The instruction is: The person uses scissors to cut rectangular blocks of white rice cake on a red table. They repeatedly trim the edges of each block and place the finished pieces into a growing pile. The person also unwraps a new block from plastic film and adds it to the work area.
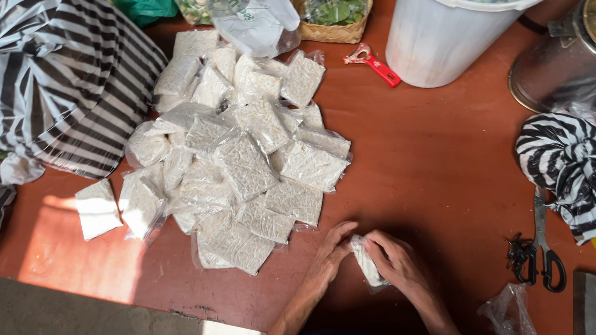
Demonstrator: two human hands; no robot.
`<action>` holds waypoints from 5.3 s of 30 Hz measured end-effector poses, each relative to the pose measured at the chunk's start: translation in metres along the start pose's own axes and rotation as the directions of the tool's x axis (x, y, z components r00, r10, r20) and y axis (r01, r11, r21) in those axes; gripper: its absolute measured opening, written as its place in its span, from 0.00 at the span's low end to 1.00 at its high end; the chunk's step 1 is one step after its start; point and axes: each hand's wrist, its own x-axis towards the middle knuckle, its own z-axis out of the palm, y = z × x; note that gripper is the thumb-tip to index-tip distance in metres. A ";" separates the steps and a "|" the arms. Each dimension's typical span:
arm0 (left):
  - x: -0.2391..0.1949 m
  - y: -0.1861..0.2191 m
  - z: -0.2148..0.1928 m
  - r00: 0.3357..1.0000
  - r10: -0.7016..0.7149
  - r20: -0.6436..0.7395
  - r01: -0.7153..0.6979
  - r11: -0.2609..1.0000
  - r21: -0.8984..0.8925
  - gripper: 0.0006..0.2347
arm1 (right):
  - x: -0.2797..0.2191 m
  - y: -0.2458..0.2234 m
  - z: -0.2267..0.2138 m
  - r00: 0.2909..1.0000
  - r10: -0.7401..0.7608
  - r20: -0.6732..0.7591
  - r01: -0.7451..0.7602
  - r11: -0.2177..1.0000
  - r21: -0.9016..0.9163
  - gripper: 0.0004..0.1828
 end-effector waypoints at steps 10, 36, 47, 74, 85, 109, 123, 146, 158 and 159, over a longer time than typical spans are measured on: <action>-0.044 -0.018 -0.010 0.960 -0.255 -0.119 0.265 0.961 0.077 0.36 | 0.003 0.050 0.045 0.988 -0.155 -0.015 0.111 0.767 -0.632 0.04; -0.101 0.008 -0.131 0.948 -0.316 0.030 0.283 0.885 0.371 0.22 | -0.015 -0.008 -0.007 0.979 0.149 -0.140 -0.205 0.710 -0.674 0.28; -0.160 0.091 -0.419 0.700 -0.069 -0.711 0.361 0.894 0.268 0.23 | 0.106 -0.094 0.150 0.983 -0.153 -0.104 0.039 0.723 -0.690 0.42; -0.032 0.019 -0.167 0.983 0.000 -0.183 -0.022 0.993 -0.114 0.20 | 0.052 -0.085 0.139 0.961 0.210 -0.182 -0.207 0.978 0.033 0.28; -0.064 0.060 -0.179 0.992 -0.123 -0.023 0.110 0.945 -0.307 0.20 | 0.082 -0.041 0.148 0.962 0.269 -0.040 -0.223 0.864 0.452 0.11; -0.088 0.057 -0.184 0.990 -0.060 0.129 0.043 0.990 0.131 0.12 | 0.026 -0.092 0.142 0.978 0.098 0.187 -0.178 0.857 0.483 0.08; -0.088 0.002 -0.178 0.995 0.101 0.028 -0.102 0.993 0.064 0.19 | 0.004 -0.095 0.176 0.929 0.363 0.078 -0.368 0.874 0.319 0.11; -0.174 -0.009 -0.225 0.962 -0.269 -0.053 0.254 0.947 -0.197 0.17 | -0.016 -0.047 0.163 0.951 0.210 -0.226 -0.293 0.843 -0.450 0.07; -0.108 0.015 -0.165 0.977 0.211 0.026 -0.178 0.746 0.641 0.16 | -0.019 0.022 0.137 0.781 0.585 -0.220 -0.496 0.794 0.352 0.17; -0.104 0.011 -0.160 0.931 0.355 0.089 -0.312 0.644 0.698 0.14 | -0.023 0.015 0.136 0.737 0.644 -0.205 -0.570 0.755 0.325 0.17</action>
